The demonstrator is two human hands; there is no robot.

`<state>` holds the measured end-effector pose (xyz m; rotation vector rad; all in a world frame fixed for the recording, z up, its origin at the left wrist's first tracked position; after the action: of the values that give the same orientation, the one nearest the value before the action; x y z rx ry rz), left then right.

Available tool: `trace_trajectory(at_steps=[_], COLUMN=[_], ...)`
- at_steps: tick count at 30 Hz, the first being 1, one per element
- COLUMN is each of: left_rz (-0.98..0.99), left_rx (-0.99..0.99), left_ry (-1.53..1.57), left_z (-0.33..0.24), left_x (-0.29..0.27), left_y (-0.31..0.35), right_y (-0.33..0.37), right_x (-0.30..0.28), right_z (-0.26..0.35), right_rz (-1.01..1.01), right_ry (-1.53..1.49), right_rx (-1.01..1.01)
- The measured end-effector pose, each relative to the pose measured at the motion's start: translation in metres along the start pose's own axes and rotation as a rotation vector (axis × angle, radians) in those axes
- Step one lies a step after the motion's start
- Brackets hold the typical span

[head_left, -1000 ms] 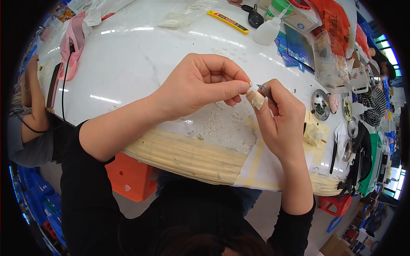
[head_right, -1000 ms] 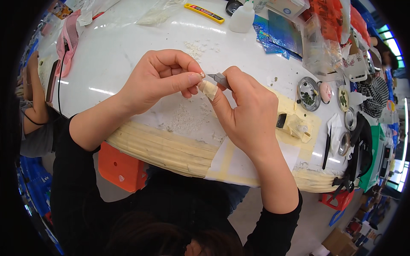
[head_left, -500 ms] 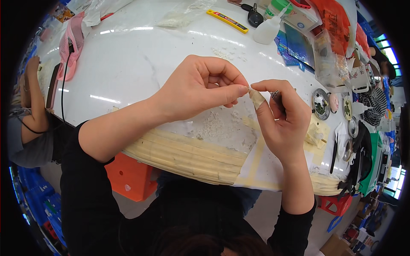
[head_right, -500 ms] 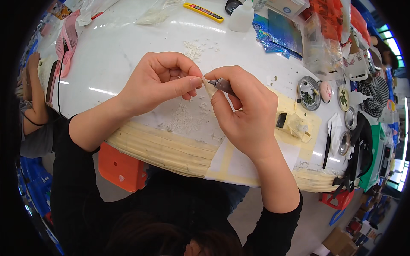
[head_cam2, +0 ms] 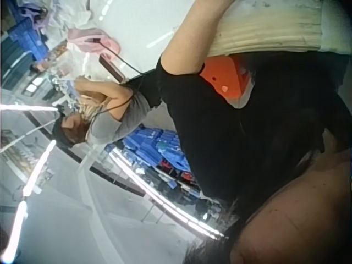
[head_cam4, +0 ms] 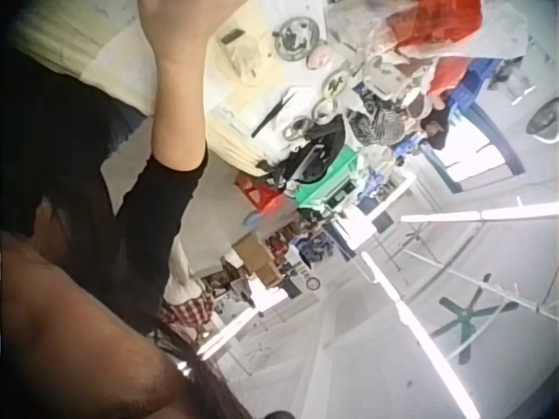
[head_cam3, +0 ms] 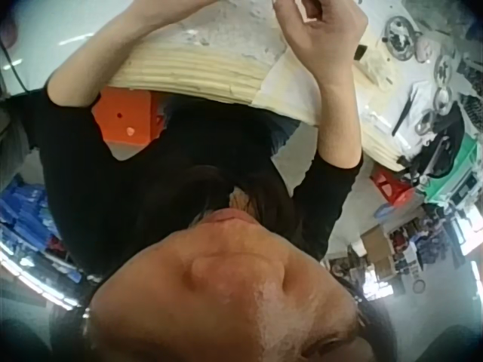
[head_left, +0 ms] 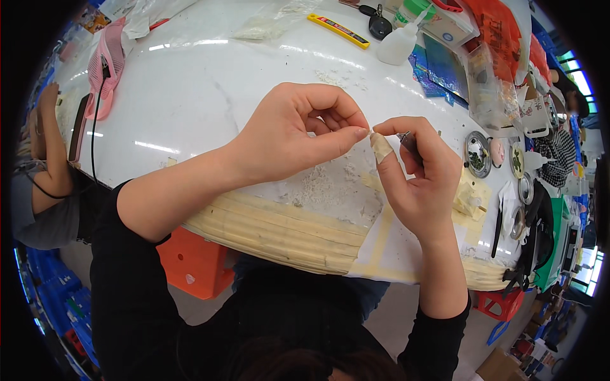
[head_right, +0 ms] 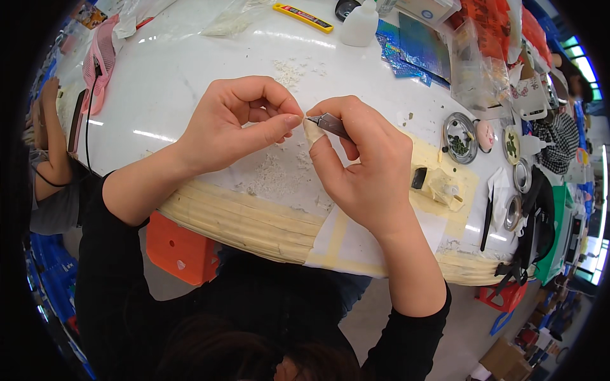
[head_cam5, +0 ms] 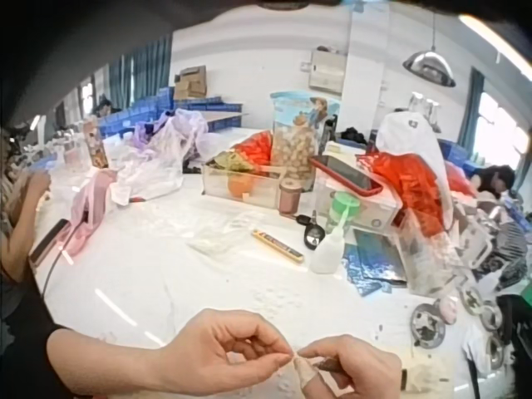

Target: Refining and cleaning small plastic toy parts using a handheld tool.

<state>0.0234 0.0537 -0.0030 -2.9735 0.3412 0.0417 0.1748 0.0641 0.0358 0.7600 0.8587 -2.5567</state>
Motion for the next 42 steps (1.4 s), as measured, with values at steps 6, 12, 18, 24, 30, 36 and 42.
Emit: trace_trajectory(at_steps=[6,12,18,24,30,36,42], left_rz=[0.002,-0.039,-0.059,-0.065,-0.063,-0.054,-0.048], left_rx=[-0.017,0.120,0.301,0.390,0.416,0.431,0.447], left_ry=[-0.001,-0.151,-0.311,-0.408,-0.433,-0.455,-0.483], left_z=[0.000,-0.009,-0.022,-0.029,-0.031,-0.031,-0.033], left_x=[0.000,-0.003,-0.003,-0.001,0.000,0.000,0.001], left_y=[0.000,0.001,0.003,0.004,0.004,0.004,0.004], right_y=[0.000,-0.001,0.001,0.001,0.001,0.002,0.002], right_x=[0.000,0.005,0.003,0.004,0.004,0.004,0.004], right_z=[-0.003,-0.006,-0.010,-0.008,-0.007,-0.007,-0.006], right_rz=[0.019,0.063,0.066,0.048,0.046,0.043,0.047], right_ry=[0.026,0.267,0.381,0.401,0.399,0.408,0.406], right_rx=[0.018,-0.032,-0.027,-0.059,-0.076,-0.081,-0.088])
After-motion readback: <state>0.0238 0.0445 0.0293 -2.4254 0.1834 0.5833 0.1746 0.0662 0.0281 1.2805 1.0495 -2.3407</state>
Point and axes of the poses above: each hand's wrist, its own y-axis away from the middle knuckle, its own x-axis out of the palm, z = x × y, the point moved 7 cm from there along -y, towards the middle knuckle, and after that the axes turned 1 degree about -z, right-handed, at the moved point
